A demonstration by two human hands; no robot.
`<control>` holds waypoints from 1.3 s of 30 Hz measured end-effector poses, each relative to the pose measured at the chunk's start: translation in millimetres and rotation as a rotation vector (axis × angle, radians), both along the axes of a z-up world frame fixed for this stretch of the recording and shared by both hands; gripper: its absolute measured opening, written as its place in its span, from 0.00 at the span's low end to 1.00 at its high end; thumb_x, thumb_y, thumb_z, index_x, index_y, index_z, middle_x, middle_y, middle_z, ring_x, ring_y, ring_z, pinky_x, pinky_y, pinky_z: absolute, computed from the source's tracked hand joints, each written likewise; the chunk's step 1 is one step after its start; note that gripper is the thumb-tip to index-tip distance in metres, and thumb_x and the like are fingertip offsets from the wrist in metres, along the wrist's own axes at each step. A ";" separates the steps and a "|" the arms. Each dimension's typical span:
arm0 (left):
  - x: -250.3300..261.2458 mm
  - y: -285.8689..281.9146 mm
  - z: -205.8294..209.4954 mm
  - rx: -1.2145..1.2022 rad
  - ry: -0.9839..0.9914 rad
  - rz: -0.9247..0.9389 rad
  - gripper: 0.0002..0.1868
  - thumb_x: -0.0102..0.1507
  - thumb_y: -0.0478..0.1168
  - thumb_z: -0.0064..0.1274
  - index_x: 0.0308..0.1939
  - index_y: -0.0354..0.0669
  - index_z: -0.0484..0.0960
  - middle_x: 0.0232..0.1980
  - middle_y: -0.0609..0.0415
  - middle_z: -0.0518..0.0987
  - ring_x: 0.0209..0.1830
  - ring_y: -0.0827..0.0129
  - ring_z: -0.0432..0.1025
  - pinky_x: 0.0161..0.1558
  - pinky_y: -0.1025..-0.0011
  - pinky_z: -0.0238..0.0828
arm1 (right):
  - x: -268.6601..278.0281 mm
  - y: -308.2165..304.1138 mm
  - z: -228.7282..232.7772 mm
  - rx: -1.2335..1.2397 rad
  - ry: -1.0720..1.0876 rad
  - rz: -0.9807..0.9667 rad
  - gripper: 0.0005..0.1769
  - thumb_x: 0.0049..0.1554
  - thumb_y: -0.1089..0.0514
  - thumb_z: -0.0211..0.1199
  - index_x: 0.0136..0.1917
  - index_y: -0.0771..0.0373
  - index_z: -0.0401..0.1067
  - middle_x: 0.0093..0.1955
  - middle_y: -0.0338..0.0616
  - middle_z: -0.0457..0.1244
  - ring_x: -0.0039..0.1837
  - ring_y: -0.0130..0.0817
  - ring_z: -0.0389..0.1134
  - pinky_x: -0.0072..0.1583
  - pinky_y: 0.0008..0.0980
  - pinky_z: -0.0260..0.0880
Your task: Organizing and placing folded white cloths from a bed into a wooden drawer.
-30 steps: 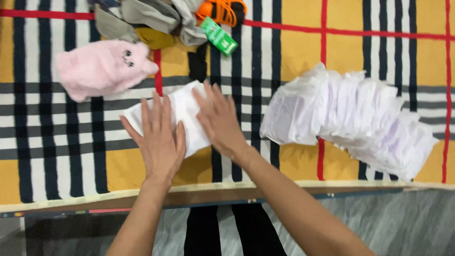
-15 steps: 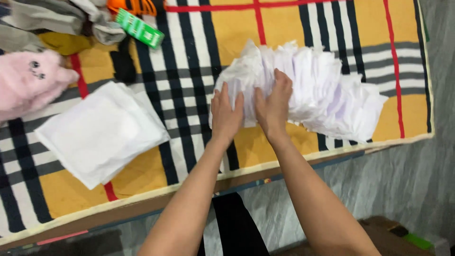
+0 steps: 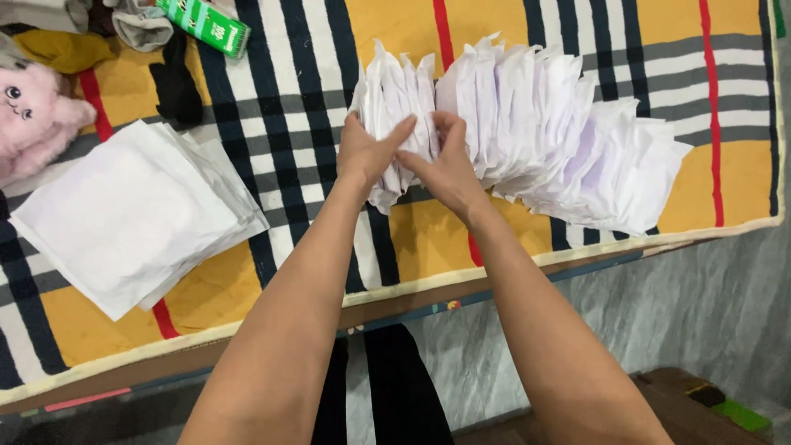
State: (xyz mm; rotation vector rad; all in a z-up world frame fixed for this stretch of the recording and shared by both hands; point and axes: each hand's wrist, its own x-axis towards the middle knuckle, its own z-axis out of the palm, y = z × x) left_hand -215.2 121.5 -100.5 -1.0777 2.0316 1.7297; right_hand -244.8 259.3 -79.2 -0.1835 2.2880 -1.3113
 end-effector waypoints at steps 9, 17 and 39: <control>33.7 -6.5 63.3 0.245 0.167 0.131 0.43 0.55 0.52 0.52 0.66 0.41 0.48 0.65 0.37 0.55 0.66 0.48 0.50 0.63 0.54 0.50 | 23.1 -20.2 23.8 -0.322 -0.177 -0.281 0.26 0.58 0.43 0.34 0.60 0.59 0.61 0.64 0.54 0.48 0.69 0.53 0.46 0.69 0.45 0.44; 85.7 -15.8 67.5 0.965 0.278 0.802 0.50 0.44 0.74 0.33 0.64 0.51 0.59 0.65 0.50 0.61 0.63 0.57 0.56 0.63 0.61 0.50 | 38.0 -5.6 -23.0 -0.528 -0.555 -0.380 0.43 0.47 0.50 0.66 0.66 0.62 0.44 0.66 0.53 0.43 0.65 0.43 0.48 0.64 0.41 0.51; 174.2 -31.0 15.3 -0.096 0.537 -0.477 0.69 0.34 0.61 0.66 0.65 0.37 0.40 0.65 0.37 0.51 0.66 0.45 0.47 0.66 0.54 0.37 | 30.2 5.8 19.5 0.107 -0.372 0.412 0.69 0.27 0.47 0.74 0.70 0.65 0.34 0.69 0.57 0.44 0.69 0.51 0.47 0.66 0.44 0.49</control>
